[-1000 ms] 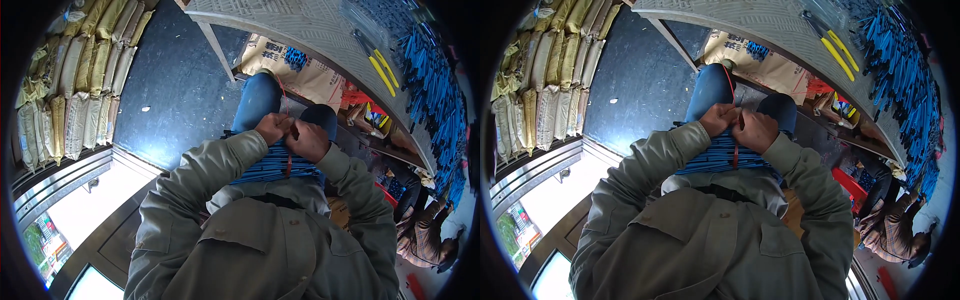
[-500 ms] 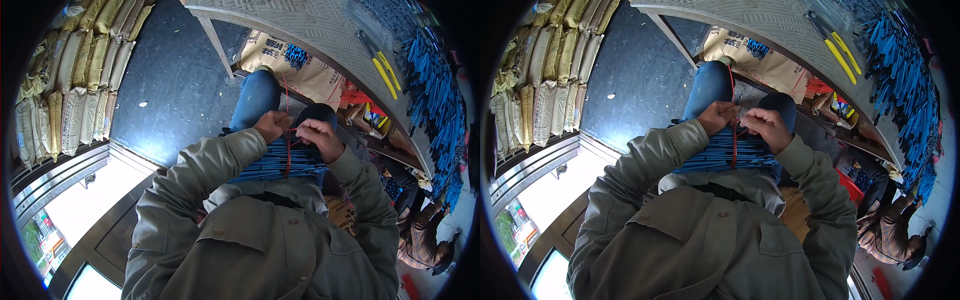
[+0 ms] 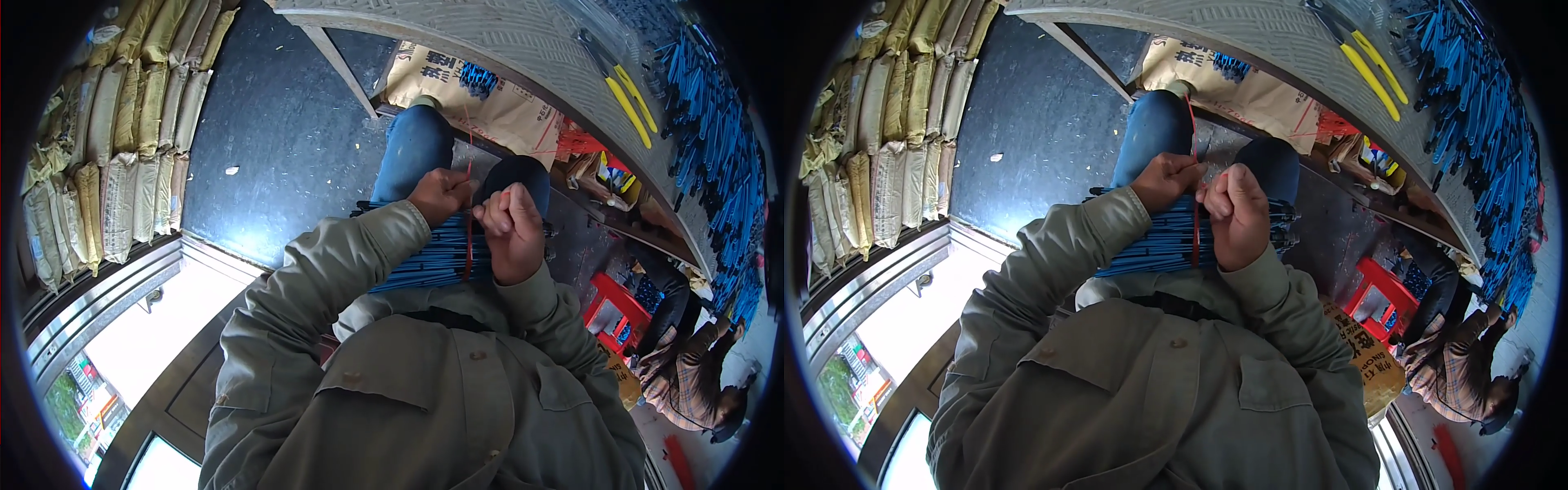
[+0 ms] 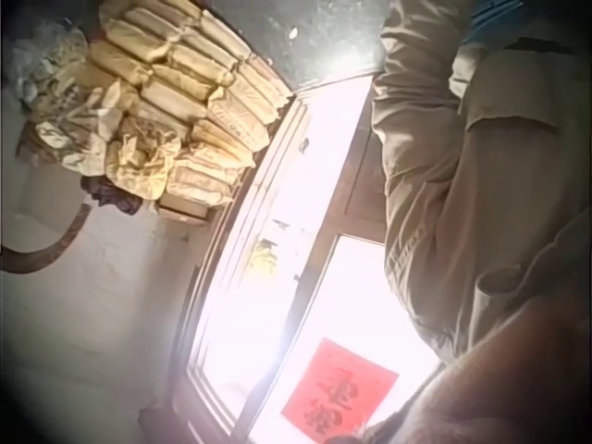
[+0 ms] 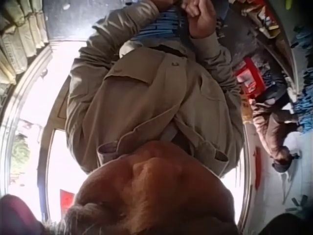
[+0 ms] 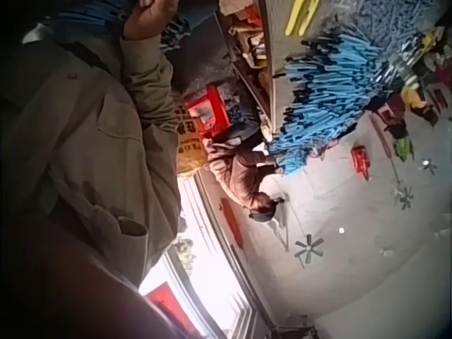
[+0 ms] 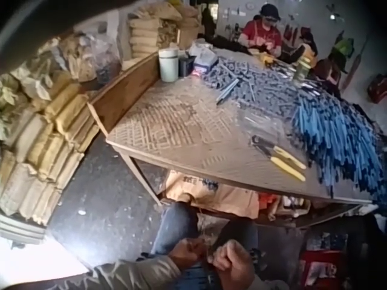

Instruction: The person bundles a set of blue tubes together by securing them with string and fasteners, using pliers to tighten the fasteners.

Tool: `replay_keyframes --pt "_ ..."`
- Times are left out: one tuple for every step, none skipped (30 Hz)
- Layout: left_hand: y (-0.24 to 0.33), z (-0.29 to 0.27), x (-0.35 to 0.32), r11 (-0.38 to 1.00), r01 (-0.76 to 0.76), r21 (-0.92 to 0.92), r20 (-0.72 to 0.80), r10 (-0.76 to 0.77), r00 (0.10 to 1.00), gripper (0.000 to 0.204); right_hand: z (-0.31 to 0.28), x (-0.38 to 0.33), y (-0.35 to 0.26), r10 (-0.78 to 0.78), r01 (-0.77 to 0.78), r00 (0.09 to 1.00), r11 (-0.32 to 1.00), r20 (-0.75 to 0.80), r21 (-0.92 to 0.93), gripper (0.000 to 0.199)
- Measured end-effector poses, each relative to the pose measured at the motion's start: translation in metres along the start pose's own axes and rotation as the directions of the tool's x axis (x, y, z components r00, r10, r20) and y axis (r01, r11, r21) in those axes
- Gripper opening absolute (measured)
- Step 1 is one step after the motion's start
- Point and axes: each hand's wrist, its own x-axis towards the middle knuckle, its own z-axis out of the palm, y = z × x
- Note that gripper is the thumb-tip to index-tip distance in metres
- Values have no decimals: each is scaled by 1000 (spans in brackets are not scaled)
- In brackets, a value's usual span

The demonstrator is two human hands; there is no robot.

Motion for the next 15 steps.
replay_keyframes --pt "0 -1 1 996 -16 88 -10 17 1000 25 2 -5 -1 1 -1 1000 1000 -4 2 26" --pt "3 -1 1 984 -32 175 -15 35 999 25 5 -13 -3 63 -64 997 997 -41 -31 26" --pt "6 -1 1 965 -47 259 -19 54 998 25 7 -21 -4 125 -130 989 990 -80 -61 26" --pt "6 -1 0 965 -42 260 -19 48 999 25 10 -29 -5 188 -198 975 976 -116 -87 26" --pt "6 -1 0 959 -41 281 -18 48 999 26 12 -36 -6 191 -201 974 976 -118 -83 26" --pt "6 -1 0 952 -41 303 -16 48 999 27 14 -44 -8 210 -234 968 952 -135 -198 24" --pt "6 -1 0 945 -44 325 -10 50 999 28 15 -50 -10 223 -262 962 914 -156 -310 22" --pt "4 -1 2 944 -43 328 -5 48 999 28 16 -52 -11 232 -287 956 862 -178 -417 20" --pt "1 -1 4 939 -43 342 -26 55 998 27 13 -53 -8 229 -285 957 865 -181 -413 20" --pt "0 -1 5 933 -43 357 -46 64 997 27 6 -53 0 112 -75 994 779 20 -622 18" --pt "-1 -1 8 927 -43 373 -67 73 995 27 -1 -52 8 35 164 970 635 240 -755 16" --pt "1 -4 12 925 -43 379 -65 73 995 27 -6 -50 13 10 407 888 448 460 -796 14" --pt "5 -10 17 929 -68 363 -30 84 996 26 -9 -47 16 4 410 887 452 462 -792 14" --pt "14 -15 21 935 -94 343 12 95 995 25 -12 -44 18 -40 479 857 429 514 -766 13" --pt "22 -19 22 939 -117 323 52 106 993 25 -14 -42 20 -83 546 821 403 565 -735 12"
